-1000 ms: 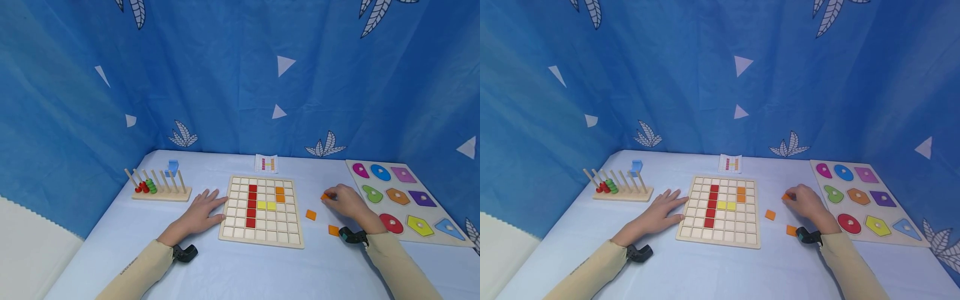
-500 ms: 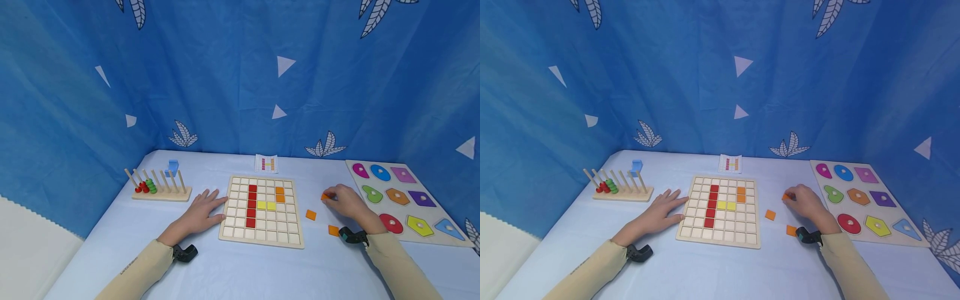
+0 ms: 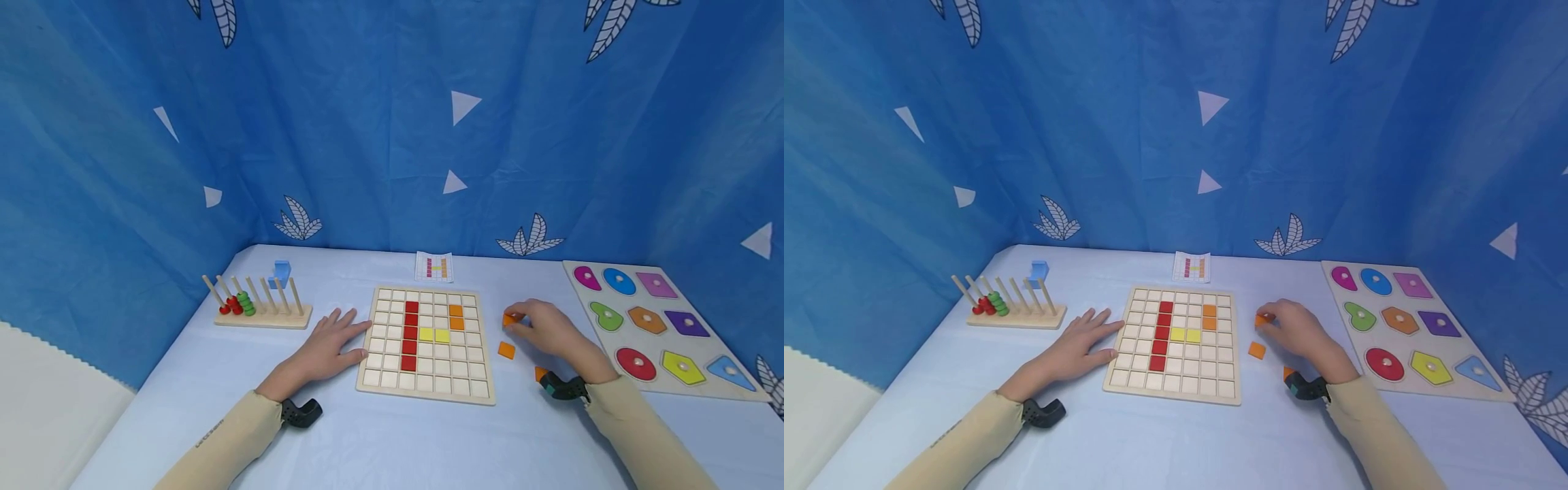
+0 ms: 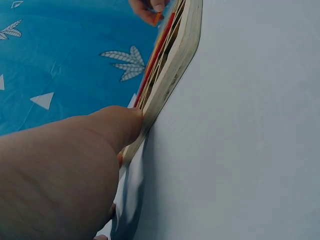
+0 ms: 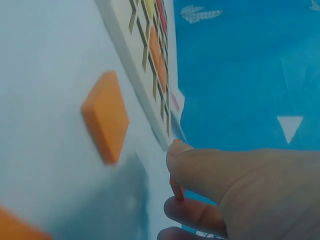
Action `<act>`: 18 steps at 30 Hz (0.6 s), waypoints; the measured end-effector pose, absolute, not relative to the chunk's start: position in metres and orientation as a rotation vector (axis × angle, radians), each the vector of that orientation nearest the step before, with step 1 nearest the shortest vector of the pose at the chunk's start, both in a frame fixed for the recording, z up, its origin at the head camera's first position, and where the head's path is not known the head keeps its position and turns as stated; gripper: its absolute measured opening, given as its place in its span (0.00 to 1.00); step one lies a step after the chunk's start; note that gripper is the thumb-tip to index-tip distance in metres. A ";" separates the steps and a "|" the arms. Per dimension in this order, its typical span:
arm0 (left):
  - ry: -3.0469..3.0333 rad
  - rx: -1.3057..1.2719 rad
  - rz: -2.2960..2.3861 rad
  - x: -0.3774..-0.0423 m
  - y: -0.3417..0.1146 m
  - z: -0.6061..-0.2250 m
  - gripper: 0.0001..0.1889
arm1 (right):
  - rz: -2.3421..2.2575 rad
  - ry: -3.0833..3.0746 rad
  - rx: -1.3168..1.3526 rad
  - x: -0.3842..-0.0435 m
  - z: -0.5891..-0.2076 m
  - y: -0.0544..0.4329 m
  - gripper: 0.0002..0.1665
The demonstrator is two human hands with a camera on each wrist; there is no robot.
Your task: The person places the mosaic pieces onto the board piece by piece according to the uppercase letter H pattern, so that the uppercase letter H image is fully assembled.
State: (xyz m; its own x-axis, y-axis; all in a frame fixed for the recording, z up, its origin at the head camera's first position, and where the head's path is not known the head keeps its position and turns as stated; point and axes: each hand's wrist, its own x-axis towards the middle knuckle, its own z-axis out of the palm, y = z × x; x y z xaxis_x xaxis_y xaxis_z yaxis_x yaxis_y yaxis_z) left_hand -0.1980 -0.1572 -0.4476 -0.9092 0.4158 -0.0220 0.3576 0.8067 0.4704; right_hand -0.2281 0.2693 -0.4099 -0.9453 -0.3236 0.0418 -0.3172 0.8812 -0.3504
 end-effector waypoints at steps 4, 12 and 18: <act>2.860 0.603 0.708 -0.198 -0.157 -0.448 0.31 | -0.540 3.018 -0.565 -0.228 -0.408 0.256 0.17; 2.864 0.604 0.698 -0.197 -0.157 -0.448 0.31 | -0.512 2.995 -0.647 -0.227 -0.408 0.230 0.19; 2.860 0.607 0.700 -0.198 -0.157 -0.447 0.31 | -0.522 2.970 -0.736 -0.224 -0.406 0.213 0.19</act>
